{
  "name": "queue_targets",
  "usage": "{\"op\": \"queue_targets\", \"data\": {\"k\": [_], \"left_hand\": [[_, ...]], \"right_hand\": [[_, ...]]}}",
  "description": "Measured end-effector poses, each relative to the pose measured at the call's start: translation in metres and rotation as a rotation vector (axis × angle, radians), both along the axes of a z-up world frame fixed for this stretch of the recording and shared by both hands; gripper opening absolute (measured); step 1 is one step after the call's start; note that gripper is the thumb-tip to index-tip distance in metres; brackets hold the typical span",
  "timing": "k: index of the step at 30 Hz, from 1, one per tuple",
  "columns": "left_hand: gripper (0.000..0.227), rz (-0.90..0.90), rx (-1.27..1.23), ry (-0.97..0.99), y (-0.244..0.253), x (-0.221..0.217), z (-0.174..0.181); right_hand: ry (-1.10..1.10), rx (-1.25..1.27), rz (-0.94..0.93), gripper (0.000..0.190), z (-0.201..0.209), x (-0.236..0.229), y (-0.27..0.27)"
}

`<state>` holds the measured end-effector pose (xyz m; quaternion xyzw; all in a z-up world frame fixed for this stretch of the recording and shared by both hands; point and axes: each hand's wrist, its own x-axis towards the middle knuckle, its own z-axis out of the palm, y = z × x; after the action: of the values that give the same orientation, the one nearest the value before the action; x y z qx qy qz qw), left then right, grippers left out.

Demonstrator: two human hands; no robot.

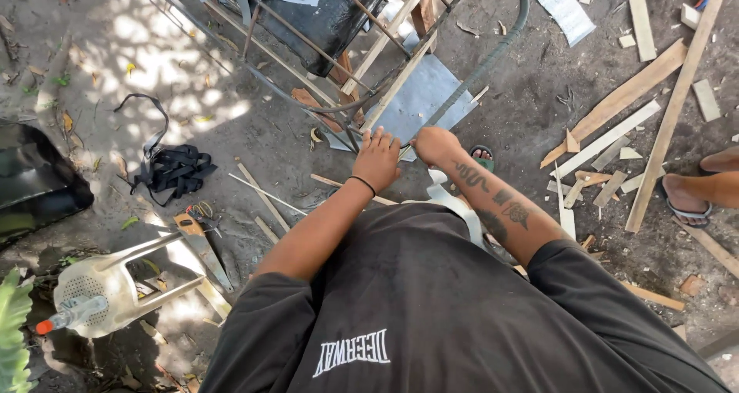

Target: Weaving and stapling fabric strips onto a metal furniture frame to create a seat or backrest.

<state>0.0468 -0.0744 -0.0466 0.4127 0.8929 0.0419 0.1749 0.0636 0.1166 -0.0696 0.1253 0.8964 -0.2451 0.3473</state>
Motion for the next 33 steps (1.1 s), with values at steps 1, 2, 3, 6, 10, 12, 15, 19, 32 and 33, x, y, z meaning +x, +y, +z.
{"op": "queue_targets", "data": {"k": [1, 2, 3, 6, 10, 12, 15, 19, 32, 33], "left_hand": [[0.078, -0.010, -0.046, 0.006, 0.003, 0.000, 0.001], [0.088, -0.021, -0.092, 0.010, 0.008, 0.000, 0.002], [0.088, -0.019, -0.086, 0.011, 0.008, 0.004, -0.015], [0.052, -0.001, -0.013, 0.296, 0.009, 0.010, -0.050], [0.019, -0.081, 0.043, 0.355, 0.008, 0.003, -0.047], [0.017, -0.128, 0.044, 0.317, 0.007, -0.003, -0.053], [0.016, -0.132, 0.083, 0.272, 0.007, -0.005, -0.064], [0.015, -0.154, 0.047, 0.239, 0.009, -0.010, -0.049], [0.069, 0.404, -0.401, -0.768, 0.097, -0.070, 0.051], [0.069, 0.409, -0.404, -0.769, 0.097, -0.071, 0.031]], "right_hand": [[0.062, 0.031, 0.016, 0.044, 0.005, 0.004, -0.005], [0.122, 0.063, 0.031, 0.041, 0.009, 0.010, -0.009], [0.124, 0.068, 0.033, 0.041, -0.007, 0.009, -0.008], [0.071, 0.037, -0.015, 0.049, -0.081, 0.011, 0.000], [-0.024, -0.402, -0.600, 0.046, -0.099, 0.031, 0.007], [-0.008, -0.490, -0.689, 0.041, -0.083, 0.043, 0.007], [0.073, -0.489, -0.693, 0.046, -0.113, 0.063, 0.013], [0.167, -0.619, -0.833, 0.028, -0.099, 0.074, 0.004], [0.162, -0.525, -0.258, 0.034, -0.156, 0.013, 0.009], [0.160, -0.529, -0.255, 0.034, -0.157, 0.007, 0.009]]}}
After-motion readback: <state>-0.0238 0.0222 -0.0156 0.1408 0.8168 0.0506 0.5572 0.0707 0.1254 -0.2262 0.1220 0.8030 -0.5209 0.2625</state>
